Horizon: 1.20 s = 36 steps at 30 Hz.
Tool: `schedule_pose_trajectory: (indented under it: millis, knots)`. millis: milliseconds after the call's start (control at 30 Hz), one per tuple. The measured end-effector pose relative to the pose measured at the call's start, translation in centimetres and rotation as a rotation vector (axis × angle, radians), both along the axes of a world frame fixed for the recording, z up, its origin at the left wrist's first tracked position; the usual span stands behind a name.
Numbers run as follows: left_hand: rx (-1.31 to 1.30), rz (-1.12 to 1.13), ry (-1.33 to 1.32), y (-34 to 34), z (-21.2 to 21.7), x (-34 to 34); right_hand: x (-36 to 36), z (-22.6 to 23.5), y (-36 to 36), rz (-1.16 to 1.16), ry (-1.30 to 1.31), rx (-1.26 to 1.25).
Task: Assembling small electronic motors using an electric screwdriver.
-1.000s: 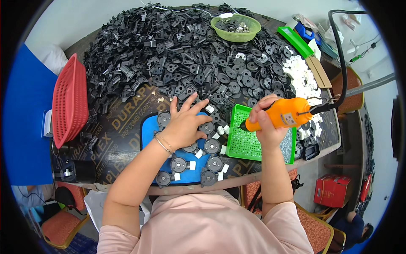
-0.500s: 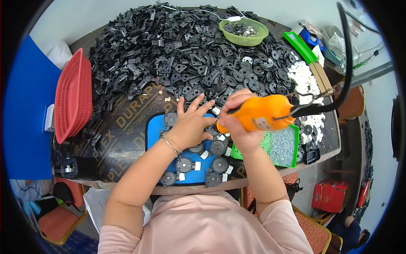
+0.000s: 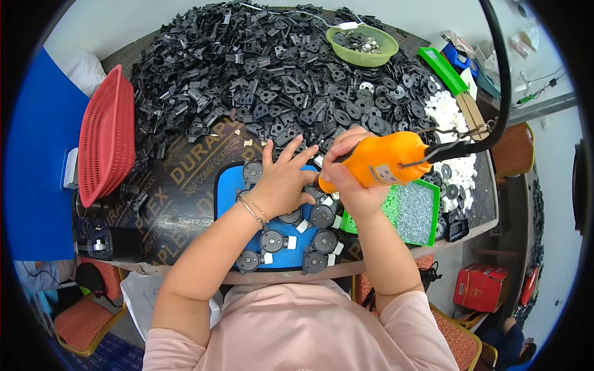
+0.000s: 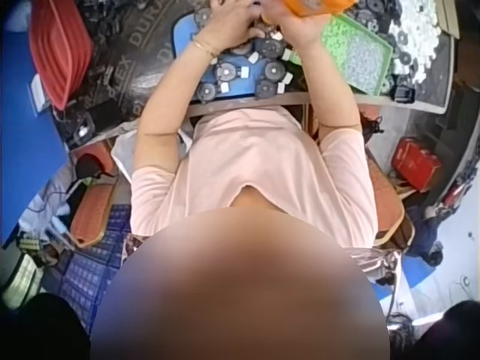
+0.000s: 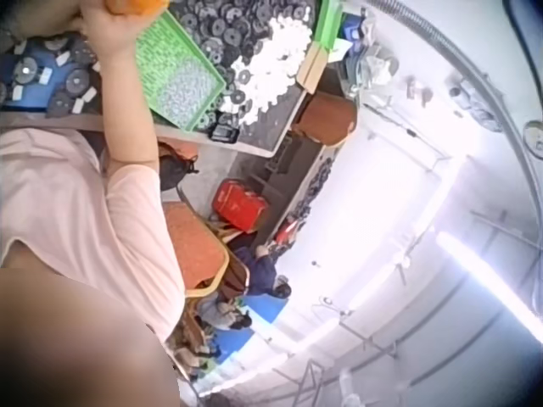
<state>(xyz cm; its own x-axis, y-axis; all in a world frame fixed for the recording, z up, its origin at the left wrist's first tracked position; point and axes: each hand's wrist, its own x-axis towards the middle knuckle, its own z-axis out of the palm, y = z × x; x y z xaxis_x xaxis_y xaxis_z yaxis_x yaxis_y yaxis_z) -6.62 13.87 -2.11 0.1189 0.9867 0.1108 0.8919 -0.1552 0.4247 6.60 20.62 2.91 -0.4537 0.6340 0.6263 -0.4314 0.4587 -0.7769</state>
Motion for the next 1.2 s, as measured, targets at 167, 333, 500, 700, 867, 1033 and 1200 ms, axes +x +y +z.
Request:
schedule_pose_trajectory:
  millis: [167, 333, 500, 700, 867, 1033, 1200]
  knots:
    - [0.012, -0.005, -0.017, -0.6, 0.6, 0.2, 0.7, 0.5, 0.3, -0.004, 0.037, 0.01]
    - [0.085, 0.07, -0.192, -1.3, 0.5, 0.1, 1.5, 1.0, 0.3, -0.004, 0.06, 0.021]
    - [0.086, 0.173, -0.226, -1.8, -0.1, 0.8, 1.6, 1.2, -0.1, -0.017, 0.077, 0.039]
    - [0.199, 0.192, -0.18, -1.9, -0.3, 0.8, 1.6, 1.9, -0.6, 0.027, 0.174, -0.014]
    - [0.349, 0.143, -0.007, -1.9, 0.3, 1.3, 1.4, 1.8, -1.4, 0.008, 0.138, -0.046]
    - [0.392, 0.133, 0.029, -1.9, 0.2, 1.3, 1.3, 1.8, -1.6, -0.001, 0.137, -0.148]
    - [0.39, 0.113, 0.046, -2.0, 0.5, 1.2, 1.6, 1.3, -0.7, 0.004, 0.068, 0.086]
